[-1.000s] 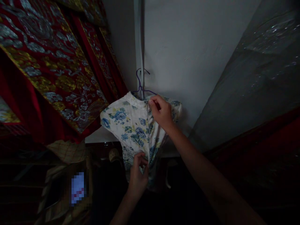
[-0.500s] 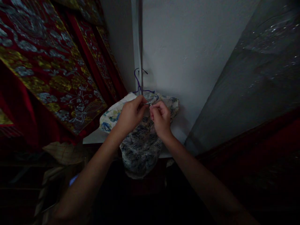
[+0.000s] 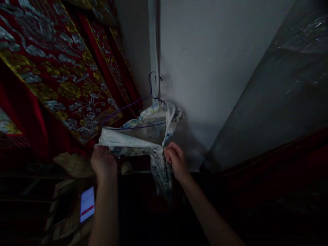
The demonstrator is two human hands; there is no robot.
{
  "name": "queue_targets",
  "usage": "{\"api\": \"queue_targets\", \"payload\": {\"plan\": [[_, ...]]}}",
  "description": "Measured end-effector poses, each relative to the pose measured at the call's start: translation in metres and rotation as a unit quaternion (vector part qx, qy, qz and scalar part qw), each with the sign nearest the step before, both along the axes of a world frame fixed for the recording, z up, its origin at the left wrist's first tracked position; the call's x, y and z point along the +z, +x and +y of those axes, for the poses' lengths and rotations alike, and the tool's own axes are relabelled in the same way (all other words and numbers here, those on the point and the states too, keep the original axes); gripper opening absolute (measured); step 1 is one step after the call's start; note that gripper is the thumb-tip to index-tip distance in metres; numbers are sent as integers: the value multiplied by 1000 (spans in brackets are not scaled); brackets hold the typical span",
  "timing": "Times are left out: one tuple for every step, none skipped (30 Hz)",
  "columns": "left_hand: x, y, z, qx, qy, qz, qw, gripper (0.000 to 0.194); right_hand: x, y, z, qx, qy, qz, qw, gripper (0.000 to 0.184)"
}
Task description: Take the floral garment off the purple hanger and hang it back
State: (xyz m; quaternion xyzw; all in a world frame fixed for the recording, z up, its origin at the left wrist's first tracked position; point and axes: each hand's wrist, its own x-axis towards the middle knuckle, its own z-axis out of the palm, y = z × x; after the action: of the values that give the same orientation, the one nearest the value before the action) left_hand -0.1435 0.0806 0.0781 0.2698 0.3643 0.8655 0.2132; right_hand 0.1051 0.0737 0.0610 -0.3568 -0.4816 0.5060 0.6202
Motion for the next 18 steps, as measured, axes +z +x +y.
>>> {"api": "queue_targets", "payload": {"plan": [[-21,6,-6,-27,-31,-62,997,30,-3,-2,-6,0,-12,22,1000,25],[-40,15,-11,-42,-62,-104,992,29,-7,-2,-13,-2,-25,40,999,26],[-55,25,-16,-58,-89,-125,986,26,-12,-2,-19,-7,-40,55,998,27],[-66,35,-19,-72,-110,-135,982,26,-19,0,-26,-13,-54,65,996,28],[-73,46,-21,-81,-124,-133,980,26,-27,3,-33,-21,-68,70,995,29],[-75,55,-22,-87,-131,-127,979,29,-35,7,-39,-30,-79,71,994,30],[-72,63,-22,-93,-131,-120,980,31,-43,12,-44,-34,-88,64,994,31],[-66,70,-22,-103,-126,-113,980,34,-50,16,-49,-34,-94,49,994,32],[-57,77,-22,-117,-117,-106,981,35,-56,20,-52,-33,-101,30,994,33],[-45,83,-23,-137,-106,-94,980,37,-60,23,-53,-34,-110,13,993,34],[-33,90,-26,-162,-95,-77,979,37,-62,24,-53,-42,-118,4,992,34],[-21,97,-30,-193,-84,-53,976,36,-62,24,-52,-55,-124,3,991,36],[-10,105,-36,-223,-76,-21,972,35,-60,22,-51,-70,-127,12,989,39],[-1,114,-45,-251,-74,20,965,32,-57,19,-50,-76,-128,30,988,44],[7,123,-54,-279,-76,72,955,28,-51,16,-49,-68,-129,57,988,49],[14,130,-64,-304,-80,135,939,24,-45,12,-50,-47,-132,89,986,53],[19,137,-74,-328,-84,208,918,20,-37,8,-51,-18,-140,124,982,55],[24,141,-83,-350,-84,283,889,17,-29,5,-52,14,-153,161,975,57]]}}
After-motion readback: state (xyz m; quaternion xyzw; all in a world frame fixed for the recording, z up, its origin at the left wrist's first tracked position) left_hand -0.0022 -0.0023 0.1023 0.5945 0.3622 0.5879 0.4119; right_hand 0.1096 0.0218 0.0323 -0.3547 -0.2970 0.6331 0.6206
